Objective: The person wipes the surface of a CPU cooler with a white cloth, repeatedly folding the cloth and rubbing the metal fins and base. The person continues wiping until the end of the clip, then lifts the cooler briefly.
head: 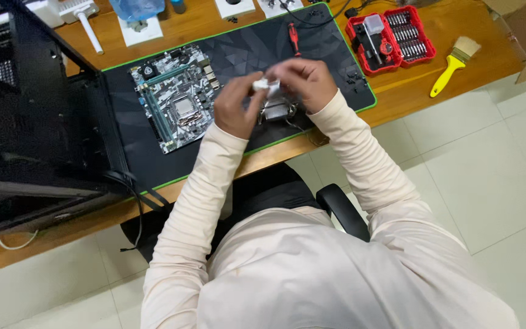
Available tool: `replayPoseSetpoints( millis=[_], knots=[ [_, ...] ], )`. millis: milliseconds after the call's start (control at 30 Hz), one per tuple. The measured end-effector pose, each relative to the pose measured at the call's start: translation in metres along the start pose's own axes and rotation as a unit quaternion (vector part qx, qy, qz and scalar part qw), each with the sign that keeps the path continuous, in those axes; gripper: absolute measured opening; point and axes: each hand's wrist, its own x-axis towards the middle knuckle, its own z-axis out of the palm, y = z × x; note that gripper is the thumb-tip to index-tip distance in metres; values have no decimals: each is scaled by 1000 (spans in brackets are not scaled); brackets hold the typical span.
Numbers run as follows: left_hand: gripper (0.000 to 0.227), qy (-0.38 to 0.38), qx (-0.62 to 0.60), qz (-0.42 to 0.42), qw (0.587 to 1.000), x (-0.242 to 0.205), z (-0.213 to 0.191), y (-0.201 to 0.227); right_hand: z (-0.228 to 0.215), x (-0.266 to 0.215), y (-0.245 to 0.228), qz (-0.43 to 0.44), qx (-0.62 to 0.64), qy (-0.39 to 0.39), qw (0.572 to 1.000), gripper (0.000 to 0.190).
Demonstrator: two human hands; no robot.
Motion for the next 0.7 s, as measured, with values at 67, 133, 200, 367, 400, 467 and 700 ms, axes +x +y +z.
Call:
replayPoseSetpoints(
  millis=[67,133,200,367,400,467,700],
  knots=[
    [22,-17,-49,-77,996,7,-6,-14,-13,0,-2,-98,8,68,993,31],
    [21,-37,-55,-76,995,9,-9,-23,-33,-4,9,-116,-39,98,988,37],
    [20,-55,-60,-75,994,11,-9,-29,-44,-9,25,-134,-87,128,979,43],
    [14,-175,-9,-61,983,20,1,-36,-44,-30,66,-166,-190,-20,967,127],
    [14,-177,-8,-61,982,21,5,-37,-41,-32,68,-166,-188,-18,968,127],
    [14,-189,-21,-40,981,23,11,-41,-34,-34,70,-199,-275,-33,940,142],
    [15,-246,77,30,966,26,14,-43,-36,-29,70,-206,-295,-31,933,132]
  ],
)
